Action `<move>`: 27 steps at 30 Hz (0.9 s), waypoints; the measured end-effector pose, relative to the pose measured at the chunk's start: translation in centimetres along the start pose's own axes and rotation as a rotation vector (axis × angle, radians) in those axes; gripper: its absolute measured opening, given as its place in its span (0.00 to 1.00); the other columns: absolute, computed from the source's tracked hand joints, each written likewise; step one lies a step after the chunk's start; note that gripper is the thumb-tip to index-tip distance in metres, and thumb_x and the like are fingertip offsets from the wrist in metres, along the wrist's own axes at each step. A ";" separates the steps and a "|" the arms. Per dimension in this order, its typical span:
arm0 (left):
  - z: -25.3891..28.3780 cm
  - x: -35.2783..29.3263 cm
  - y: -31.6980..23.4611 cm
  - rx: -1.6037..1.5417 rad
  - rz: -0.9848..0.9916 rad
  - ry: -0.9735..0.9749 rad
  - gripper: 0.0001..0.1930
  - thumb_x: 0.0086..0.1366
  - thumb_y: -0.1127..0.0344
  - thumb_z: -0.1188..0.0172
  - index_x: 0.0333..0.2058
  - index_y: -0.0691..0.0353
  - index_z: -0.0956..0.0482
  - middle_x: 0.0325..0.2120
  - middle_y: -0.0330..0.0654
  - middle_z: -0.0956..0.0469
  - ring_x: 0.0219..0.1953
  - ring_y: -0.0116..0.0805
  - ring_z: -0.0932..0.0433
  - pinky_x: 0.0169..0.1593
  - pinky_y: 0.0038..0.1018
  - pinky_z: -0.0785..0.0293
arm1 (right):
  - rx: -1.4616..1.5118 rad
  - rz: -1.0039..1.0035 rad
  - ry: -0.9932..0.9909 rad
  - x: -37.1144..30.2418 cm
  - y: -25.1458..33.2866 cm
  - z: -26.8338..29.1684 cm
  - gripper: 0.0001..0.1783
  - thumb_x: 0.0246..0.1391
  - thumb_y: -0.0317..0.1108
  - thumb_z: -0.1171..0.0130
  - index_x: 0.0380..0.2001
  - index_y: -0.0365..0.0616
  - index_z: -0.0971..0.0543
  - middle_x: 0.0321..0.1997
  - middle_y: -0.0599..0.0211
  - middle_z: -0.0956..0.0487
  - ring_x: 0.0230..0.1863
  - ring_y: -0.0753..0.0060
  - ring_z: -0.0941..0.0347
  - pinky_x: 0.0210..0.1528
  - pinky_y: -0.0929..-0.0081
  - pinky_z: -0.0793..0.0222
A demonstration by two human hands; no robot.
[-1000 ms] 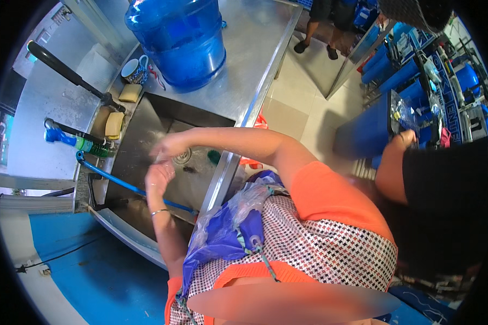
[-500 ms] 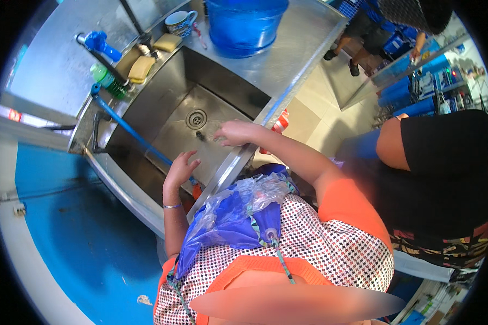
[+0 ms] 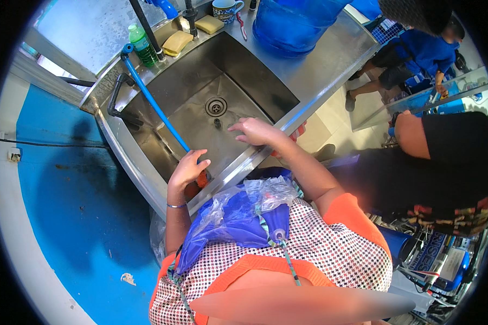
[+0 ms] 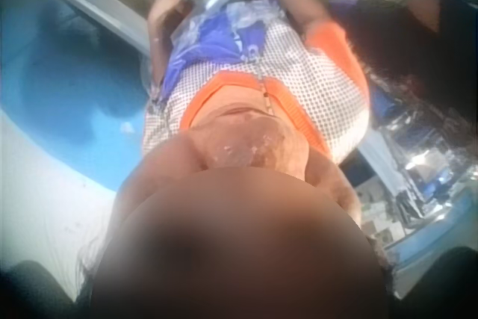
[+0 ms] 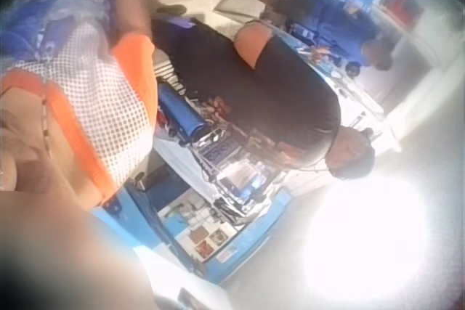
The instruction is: The person scrubs the exterior of a large blue water jug with a soapy sponge, rinses it with a hose, and fills the jug with water. They then place the filled jug on a counter.
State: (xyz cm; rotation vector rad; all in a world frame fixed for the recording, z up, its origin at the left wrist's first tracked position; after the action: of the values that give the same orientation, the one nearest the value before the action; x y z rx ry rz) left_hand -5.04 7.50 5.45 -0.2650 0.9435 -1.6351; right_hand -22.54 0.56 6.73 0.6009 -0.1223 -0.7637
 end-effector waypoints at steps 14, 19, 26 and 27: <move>-1.4 1.2 -1.2 0.011 -0.017 0.056 0.24 0.61 0.57 0.40 0.53 0.66 0.27 0.44 0.56 0.26 0.48 0.53 0.27 0.53 0.38 0.31 | 0.009 -0.157 0.047 -2.4 -3.3 -0.5 0.24 0.51 0.42 0.38 0.53 0.54 0.23 0.44 0.55 0.21 0.47 0.49 0.24 0.50 0.54 0.29; -1.6 1.1 -0.4 0.006 -0.042 0.042 0.24 0.61 0.58 0.40 0.53 0.66 0.27 0.44 0.57 0.26 0.49 0.54 0.27 0.53 0.38 0.32 | -0.004 -0.179 0.053 -1.9 -2.6 -1.1 0.24 0.50 0.41 0.38 0.52 0.54 0.23 0.45 0.55 0.21 0.48 0.49 0.24 0.51 0.54 0.29; -1.7 0.7 0.8 0.015 -0.004 0.056 0.25 0.61 0.58 0.40 0.53 0.66 0.27 0.45 0.57 0.26 0.50 0.54 0.27 0.54 0.37 0.32 | -0.001 -0.137 0.083 -1.0 -0.5 -2.1 0.23 0.51 0.39 0.39 0.52 0.51 0.23 0.44 0.54 0.22 0.46 0.49 0.24 0.49 0.56 0.29; -1.6 0.5 0.6 0.013 -0.032 0.050 0.25 0.61 0.58 0.40 0.53 0.66 0.27 0.45 0.57 0.26 0.49 0.54 0.27 0.54 0.37 0.31 | -0.003 -0.117 0.073 -1.0 -0.2 -2.0 0.23 0.52 0.38 0.39 0.53 0.51 0.23 0.43 0.54 0.23 0.44 0.48 0.24 0.47 0.57 0.28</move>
State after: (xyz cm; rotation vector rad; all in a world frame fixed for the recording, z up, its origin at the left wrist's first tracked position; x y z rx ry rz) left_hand -5.76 7.71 3.79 -0.2324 0.9703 -1.6833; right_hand -22.75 2.07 5.11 0.6363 -0.0189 -0.8536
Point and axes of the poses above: each hand's wrist, its own x-axis towards the middle knuckle, its own z-axis out of the back of the hand, y = z × x, the point moved 10 cm from there along x, towards the middle knuckle
